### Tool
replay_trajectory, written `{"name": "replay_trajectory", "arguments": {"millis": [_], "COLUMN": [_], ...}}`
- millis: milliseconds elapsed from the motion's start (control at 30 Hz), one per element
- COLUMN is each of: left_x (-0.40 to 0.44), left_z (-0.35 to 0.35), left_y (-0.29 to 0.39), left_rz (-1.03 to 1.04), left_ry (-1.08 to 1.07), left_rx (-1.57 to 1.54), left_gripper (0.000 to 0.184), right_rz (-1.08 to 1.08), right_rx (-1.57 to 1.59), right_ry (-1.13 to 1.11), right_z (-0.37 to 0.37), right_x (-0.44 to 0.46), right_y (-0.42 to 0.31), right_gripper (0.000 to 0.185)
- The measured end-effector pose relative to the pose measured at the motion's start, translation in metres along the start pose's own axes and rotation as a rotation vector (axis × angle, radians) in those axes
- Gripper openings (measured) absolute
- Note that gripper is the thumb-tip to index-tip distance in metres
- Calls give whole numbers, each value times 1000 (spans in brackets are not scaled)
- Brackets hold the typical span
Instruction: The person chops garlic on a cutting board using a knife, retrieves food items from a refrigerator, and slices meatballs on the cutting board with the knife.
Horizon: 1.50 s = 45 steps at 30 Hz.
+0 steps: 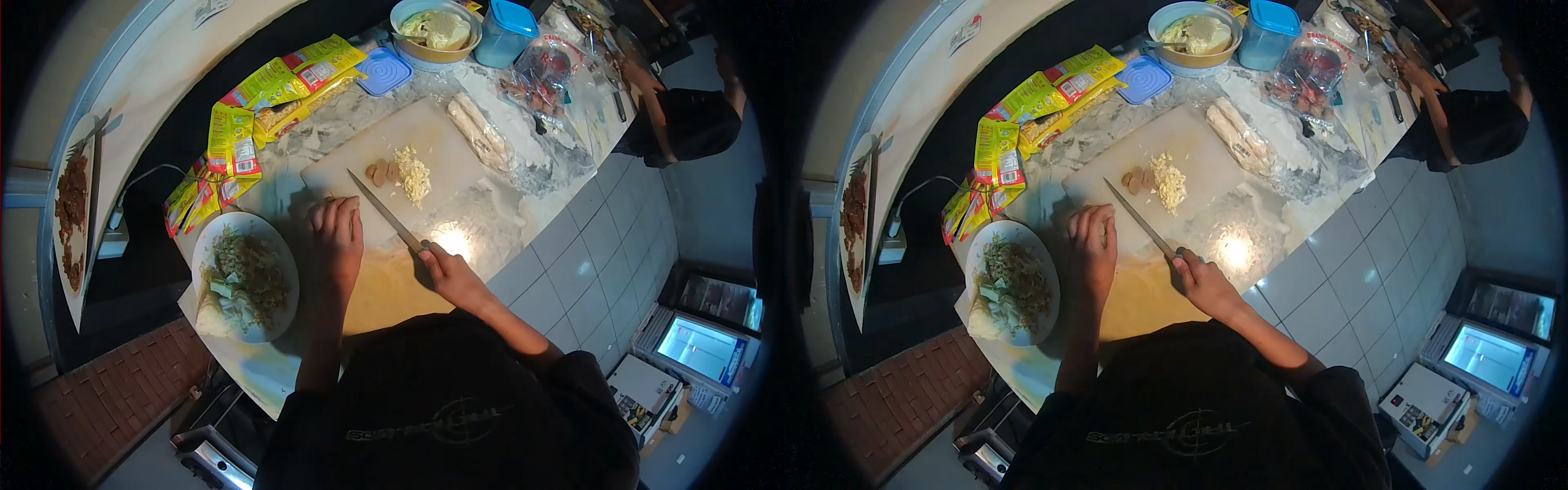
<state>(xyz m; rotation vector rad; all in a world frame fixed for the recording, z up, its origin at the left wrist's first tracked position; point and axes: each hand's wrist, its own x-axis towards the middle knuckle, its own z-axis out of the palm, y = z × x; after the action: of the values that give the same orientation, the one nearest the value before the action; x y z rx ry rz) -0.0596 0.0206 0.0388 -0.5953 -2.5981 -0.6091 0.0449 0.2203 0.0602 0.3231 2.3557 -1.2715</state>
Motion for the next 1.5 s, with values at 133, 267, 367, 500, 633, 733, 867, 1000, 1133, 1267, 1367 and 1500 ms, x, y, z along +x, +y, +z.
{"name": "replay_trajectory", "arguments": {"millis": [133, 267, 367, 500, 633, 733, 867, 1000, 1133, 1267, 1367, 1500], "left_x": [-8, -4, -9, -10, -7, -12, -28, -26, -25, -23, -23, -23], "left_z": [13, -13, -14, 2, 8, 9, 27, 28, 30, 31, 31, 31], "left_y": [-2, 6, 1, -10, -4, 7, 6, 7, 7, 8, 8, 7], "left_rz": [-38, -131, -139, -56, -224, -249, -327, -322, -325, -376, -384, -388], "left_ry": [34, -3, -64, -47, -79, -79, -9, 14, 34, 44, 55, 79], "left_rx": [-107, -30, -56, -281, -315, -401, -521, -552, -561, -558, -584, -608], "left_gripper": [24, 23, 22, 24, 26, 26, 25, 26, 25, 27, 27, 26], "right_rz": [-13, 3, -5, -19, -39, -49, -24, -30, -36, -63, -60, -64], "right_rx": [17, 36, 55, 38, 24, 26, 27, 20, 22, 1, -13, -29], "right_ry": [-3, 2, -1, -2, -16, 0, -12, 3, 14, 39, 56, 55], "right_z": [0, 1, 1, 4, 10, 9, 6, 6, 6, 6, 10, 12], "right_x": [-4, -7, -8, -6, -9, -14, -19, -18, -19, -19, -20, -20], "right_y": [-1, 3, 3, 7, 8, 5, -1, 1, -3, -2, -2, -2], "right_gripper": [41, 40, 39, 40, 39, 38, 35, 34, 33, 33, 33, 33]}}
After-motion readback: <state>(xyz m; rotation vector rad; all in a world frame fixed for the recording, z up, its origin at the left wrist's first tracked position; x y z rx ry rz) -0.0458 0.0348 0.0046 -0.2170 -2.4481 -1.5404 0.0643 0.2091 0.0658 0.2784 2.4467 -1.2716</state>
